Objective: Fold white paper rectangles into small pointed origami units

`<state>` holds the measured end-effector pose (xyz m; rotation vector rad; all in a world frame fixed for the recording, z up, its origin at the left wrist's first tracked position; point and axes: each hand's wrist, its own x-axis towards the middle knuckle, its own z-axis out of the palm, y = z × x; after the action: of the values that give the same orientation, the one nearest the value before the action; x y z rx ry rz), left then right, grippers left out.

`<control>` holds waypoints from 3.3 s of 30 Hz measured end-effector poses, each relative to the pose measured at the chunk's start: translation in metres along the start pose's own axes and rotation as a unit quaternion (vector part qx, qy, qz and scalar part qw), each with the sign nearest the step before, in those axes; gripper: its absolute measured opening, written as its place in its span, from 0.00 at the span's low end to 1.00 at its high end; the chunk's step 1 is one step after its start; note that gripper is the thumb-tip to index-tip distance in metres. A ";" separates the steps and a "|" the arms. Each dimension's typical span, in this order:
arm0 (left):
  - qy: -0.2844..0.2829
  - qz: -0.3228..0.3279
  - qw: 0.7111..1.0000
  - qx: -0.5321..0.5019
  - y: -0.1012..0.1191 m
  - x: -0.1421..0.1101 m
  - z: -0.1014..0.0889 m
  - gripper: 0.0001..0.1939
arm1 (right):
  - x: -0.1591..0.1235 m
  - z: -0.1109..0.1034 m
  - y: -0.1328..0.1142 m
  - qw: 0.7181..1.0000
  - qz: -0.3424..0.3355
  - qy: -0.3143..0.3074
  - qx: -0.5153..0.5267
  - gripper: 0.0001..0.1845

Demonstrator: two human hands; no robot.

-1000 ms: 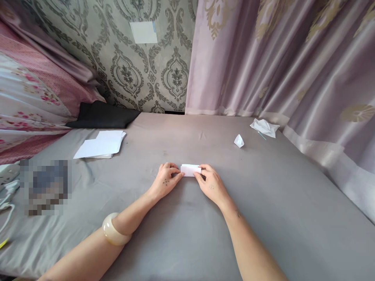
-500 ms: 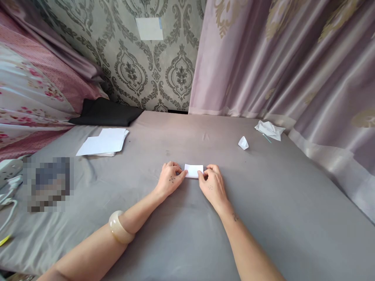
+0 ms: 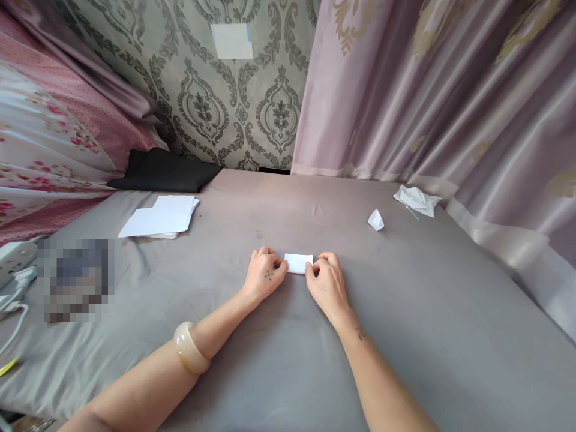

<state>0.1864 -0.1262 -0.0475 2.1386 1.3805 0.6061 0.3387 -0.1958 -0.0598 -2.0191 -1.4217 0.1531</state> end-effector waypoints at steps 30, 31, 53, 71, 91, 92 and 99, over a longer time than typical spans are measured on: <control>0.013 -0.014 1.000 -0.012 -0.004 0.003 0.006 0.11 | 0.002 0.003 0.002 1.000 0.002 -0.005 -0.016 0.15; 0.012 -0.014 1.000 -0.012 -0.004 0.003 0.006 0.11 | 0.002 0.003 0.002 1.000 0.000 -0.006 -0.016 0.15; -0.005 0.114 0.992 0.060 -0.008 -0.004 0.003 0.10 | -0.002 0.005 0.008 0.999 -0.037 0.020 -0.010 0.09; -0.070 0.120 0.989 0.045 -0.016 -0.002 -0.007 0.11 | -0.041 -0.003 -0.045 0.967 -0.214 -0.076 -0.117 0.16; -0.100 0.088 0.991 -0.007 -0.017 -0.006 -0.016 0.11 | -0.046 -0.017 -0.052 0.950 -0.123 -0.093 -0.272 0.23; -0.098 0.093 0.991 0.002 -0.018 -0.007 -0.016 0.11 | -0.045 -0.018 -0.052 0.949 -0.119 -0.094 -0.276 0.23; -0.128 0.234 0.948 0.173 -0.022 -0.020 -0.028 0.22 | -0.046 -0.026 -0.048 0.940 -0.095 -0.090 -0.314 0.22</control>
<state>0.1460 -0.1321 -0.0420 2.7461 0.8864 0.2449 0.2933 -0.2383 -0.0239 -2.3883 -1.9551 -0.2394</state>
